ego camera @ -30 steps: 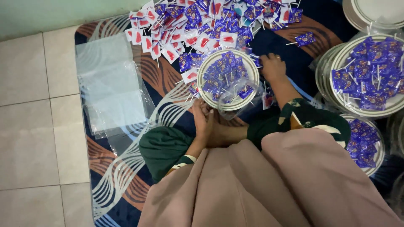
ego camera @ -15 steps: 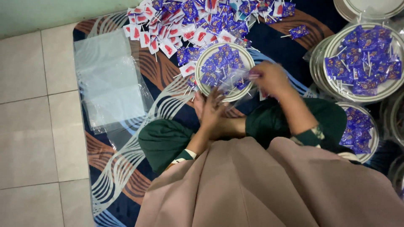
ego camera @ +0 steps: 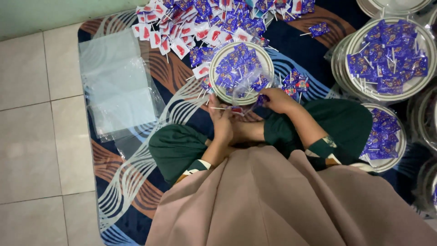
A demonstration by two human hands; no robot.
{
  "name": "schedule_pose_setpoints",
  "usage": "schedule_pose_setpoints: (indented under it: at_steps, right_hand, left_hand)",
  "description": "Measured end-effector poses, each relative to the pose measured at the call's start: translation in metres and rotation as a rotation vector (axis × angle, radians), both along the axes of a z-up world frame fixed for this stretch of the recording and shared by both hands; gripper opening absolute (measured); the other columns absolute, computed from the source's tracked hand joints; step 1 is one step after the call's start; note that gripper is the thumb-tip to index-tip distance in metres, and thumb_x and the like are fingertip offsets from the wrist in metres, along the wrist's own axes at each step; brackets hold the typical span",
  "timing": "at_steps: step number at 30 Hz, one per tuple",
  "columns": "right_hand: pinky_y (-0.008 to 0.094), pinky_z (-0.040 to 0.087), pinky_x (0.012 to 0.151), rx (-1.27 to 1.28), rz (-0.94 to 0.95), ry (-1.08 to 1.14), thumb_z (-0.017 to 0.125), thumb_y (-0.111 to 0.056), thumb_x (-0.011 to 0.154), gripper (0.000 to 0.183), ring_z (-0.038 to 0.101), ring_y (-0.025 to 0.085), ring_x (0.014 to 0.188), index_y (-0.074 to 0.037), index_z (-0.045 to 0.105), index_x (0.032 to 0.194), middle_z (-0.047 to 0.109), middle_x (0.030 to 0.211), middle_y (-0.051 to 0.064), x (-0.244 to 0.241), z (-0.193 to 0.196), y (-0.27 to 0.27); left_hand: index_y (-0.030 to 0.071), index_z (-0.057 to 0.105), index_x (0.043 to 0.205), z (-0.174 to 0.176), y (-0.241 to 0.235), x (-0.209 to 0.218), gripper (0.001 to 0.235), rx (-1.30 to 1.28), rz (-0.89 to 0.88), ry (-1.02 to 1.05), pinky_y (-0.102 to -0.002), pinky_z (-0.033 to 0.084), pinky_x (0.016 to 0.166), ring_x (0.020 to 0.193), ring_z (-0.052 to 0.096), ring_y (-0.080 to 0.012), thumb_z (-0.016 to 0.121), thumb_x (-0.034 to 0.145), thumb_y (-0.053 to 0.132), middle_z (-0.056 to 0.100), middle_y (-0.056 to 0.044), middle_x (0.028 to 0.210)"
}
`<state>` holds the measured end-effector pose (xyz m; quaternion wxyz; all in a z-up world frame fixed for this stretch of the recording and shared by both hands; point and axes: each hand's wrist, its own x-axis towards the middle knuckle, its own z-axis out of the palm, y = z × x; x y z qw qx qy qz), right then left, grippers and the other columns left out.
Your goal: The person sits on a mat and packs individually wrapped candies into clear plastic bags. They place candies onto a plate, insert the plate into a bag, and seal it. The person repeats this process with multiple plates and candies.
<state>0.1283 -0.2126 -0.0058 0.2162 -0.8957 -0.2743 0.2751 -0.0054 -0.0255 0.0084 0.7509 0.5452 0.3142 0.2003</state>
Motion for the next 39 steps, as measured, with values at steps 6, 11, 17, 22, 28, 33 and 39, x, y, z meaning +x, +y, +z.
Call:
schedule_pose_setpoints:
  at_steps: [6,11,17,22,28,33,39]
  right_hand:
    - [0.05,0.054,0.1,-0.088,0.2,-0.259,0.062,-0.007,0.087,0.043,0.062,0.04,0.124,-0.014,0.069,0.129,0.067,0.128,0.017,0.01,-0.018,0.025]
    - [0.047,0.054,0.102,-0.002,0.108,-0.248,0.063,-0.008,0.091,0.039,0.059,0.036,0.128,-0.011,0.066,0.129,0.063,0.133,0.013,0.015,-0.011,0.036]
    - [0.043,0.049,0.108,0.252,-0.09,-0.338,0.069,0.0,0.089,0.041,0.057,0.033,0.132,-0.01,0.069,0.129,0.064,0.137,0.012,0.007,-0.029,0.011]
    - [0.034,0.055,0.096,0.251,-0.015,-0.483,0.058,-0.003,0.095,0.029,0.067,0.024,0.115,-0.021,0.076,0.108,0.071,0.116,0.0,-0.004,-0.087,0.006]
    - [0.037,0.053,0.099,0.273,0.044,-0.413,0.052,-0.004,0.096,0.036,0.06,0.03,0.127,-0.015,0.072,0.124,0.065,0.134,0.005,-0.01,-0.089,0.015]
    - [0.044,0.058,0.085,0.315,-0.145,0.1,0.068,-0.026,0.096,0.021,0.072,0.035,0.103,-0.014,0.078,0.11,0.077,0.102,0.014,-0.032,-0.01,0.017]
    - [0.027,0.064,0.054,0.788,-0.62,0.747,0.077,0.001,0.087,0.023,0.074,0.025,0.071,0.005,0.068,0.108,0.064,0.094,0.012,-0.066,-0.034,0.005]
  left_hand:
    - [0.005,0.029,0.161,-0.035,0.003,-0.001,0.083,0.108,-0.027,-0.035,-0.029,0.053,0.083,0.098,0.052,-0.0149,0.062,0.086,-0.009,0.022,-0.016,0.152]
    - [0.019,0.029,0.163,-0.063,0.015,0.0,0.083,0.031,-0.077,-0.026,-0.03,0.054,0.087,0.102,0.05,-0.0128,0.058,0.091,-0.008,0.015,-0.005,0.165]
    - [0.014,0.034,0.158,0.034,0.014,-0.005,0.063,-0.098,-0.111,0.036,-0.028,0.056,0.065,0.079,0.05,-0.0102,0.055,0.1,0.002,0.047,-0.002,0.111]
    - [0.017,0.03,0.163,-0.033,0.008,0.0,0.086,0.09,-0.069,-0.056,-0.03,0.053,0.084,0.1,0.055,-0.0132,0.064,0.088,-0.009,0.021,-0.008,0.163]
    - [0.005,0.033,0.159,0.004,0.007,0.0,0.082,0.122,-0.047,-0.031,-0.027,0.051,0.086,0.093,0.049,-0.0119,0.069,0.086,-0.005,0.028,-0.01,0.151]
    - [0.007,0.035,0.137,-0.008,0.007,0.005,0.064,-0.207,-0.154,-0.146,-0.029,0.053,0.071,0.082,0.06,-0.0172,0.061,0.082,-0.011,0.061,-0.01,0.099]
    - [0.002,0.055,0.1,-0.014,-0.011,0.007,0.023,-0.56,-0.274,-0.276,-0.036,0.053,0.07,0.084,0.059,-0.0262,0.055,0.079,-0.006,0.055,-0.013,0.091]
